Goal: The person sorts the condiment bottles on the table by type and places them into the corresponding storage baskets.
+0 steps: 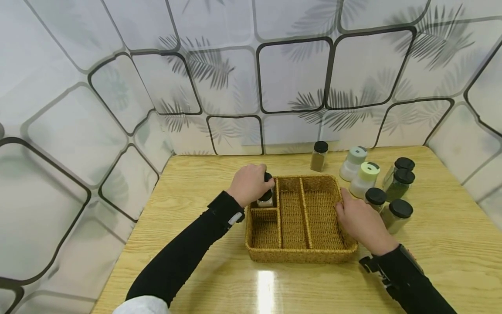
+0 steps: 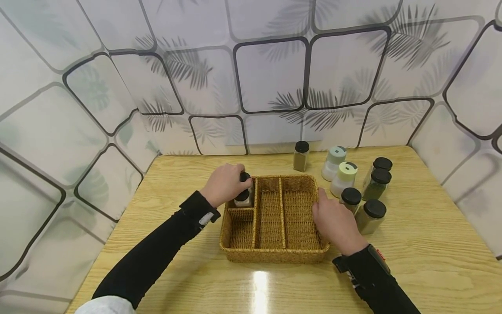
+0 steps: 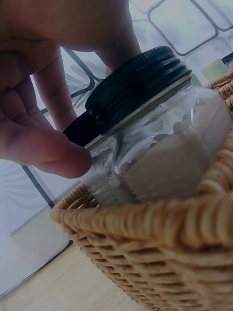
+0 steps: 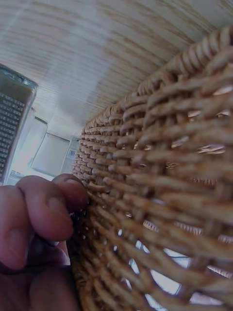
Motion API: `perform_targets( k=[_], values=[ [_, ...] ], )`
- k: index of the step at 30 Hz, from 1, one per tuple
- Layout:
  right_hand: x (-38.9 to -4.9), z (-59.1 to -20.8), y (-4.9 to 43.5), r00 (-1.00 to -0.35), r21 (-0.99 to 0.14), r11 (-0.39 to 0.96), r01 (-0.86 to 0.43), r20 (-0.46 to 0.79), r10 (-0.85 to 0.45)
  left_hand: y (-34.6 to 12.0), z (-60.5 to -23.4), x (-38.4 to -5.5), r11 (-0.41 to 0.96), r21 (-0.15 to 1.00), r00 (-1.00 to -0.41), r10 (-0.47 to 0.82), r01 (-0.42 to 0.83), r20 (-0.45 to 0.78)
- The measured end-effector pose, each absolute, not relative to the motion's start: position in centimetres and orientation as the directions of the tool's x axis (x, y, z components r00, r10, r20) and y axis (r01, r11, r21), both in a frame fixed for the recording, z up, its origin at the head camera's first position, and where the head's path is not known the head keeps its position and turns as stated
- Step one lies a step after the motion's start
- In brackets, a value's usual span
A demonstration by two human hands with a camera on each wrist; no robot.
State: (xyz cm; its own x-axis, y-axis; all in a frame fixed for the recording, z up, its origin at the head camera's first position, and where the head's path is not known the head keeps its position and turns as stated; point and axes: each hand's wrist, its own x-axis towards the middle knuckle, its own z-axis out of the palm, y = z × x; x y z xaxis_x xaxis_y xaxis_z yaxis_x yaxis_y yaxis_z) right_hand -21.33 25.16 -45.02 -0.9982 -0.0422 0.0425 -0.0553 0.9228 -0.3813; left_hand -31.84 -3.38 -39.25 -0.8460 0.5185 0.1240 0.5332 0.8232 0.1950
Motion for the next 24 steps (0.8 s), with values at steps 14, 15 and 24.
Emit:
perform_targets(
  k=[14, 15, 24],
  values=[
    [-21.29, -44.87, 25.16, -0.997, -0.381, 0.923, -0.063, 0.061, -0.043, -3.49, -39.39, -31.73, 0.83, 0.222, -0.859, 0.493, 0.512, 0.139],
    [-21.29, -44.89, 25.16, -0.997, -0.381, 0.923, -0.062, 0.06, -0.042, -3.48, -39.38, -31.72, 0.829, 0.225, -0.859, 0.492, 0.512, 0.141],
    [-21.23, -45.04, 25.15, -0.998, -0.381, 0.923, -0.062, 0.054, -0.045, -3.57, -39.36, -31.61, 0.828, 0.247, -0.864, 0.49, 0.503, 0.119]
  ],
)
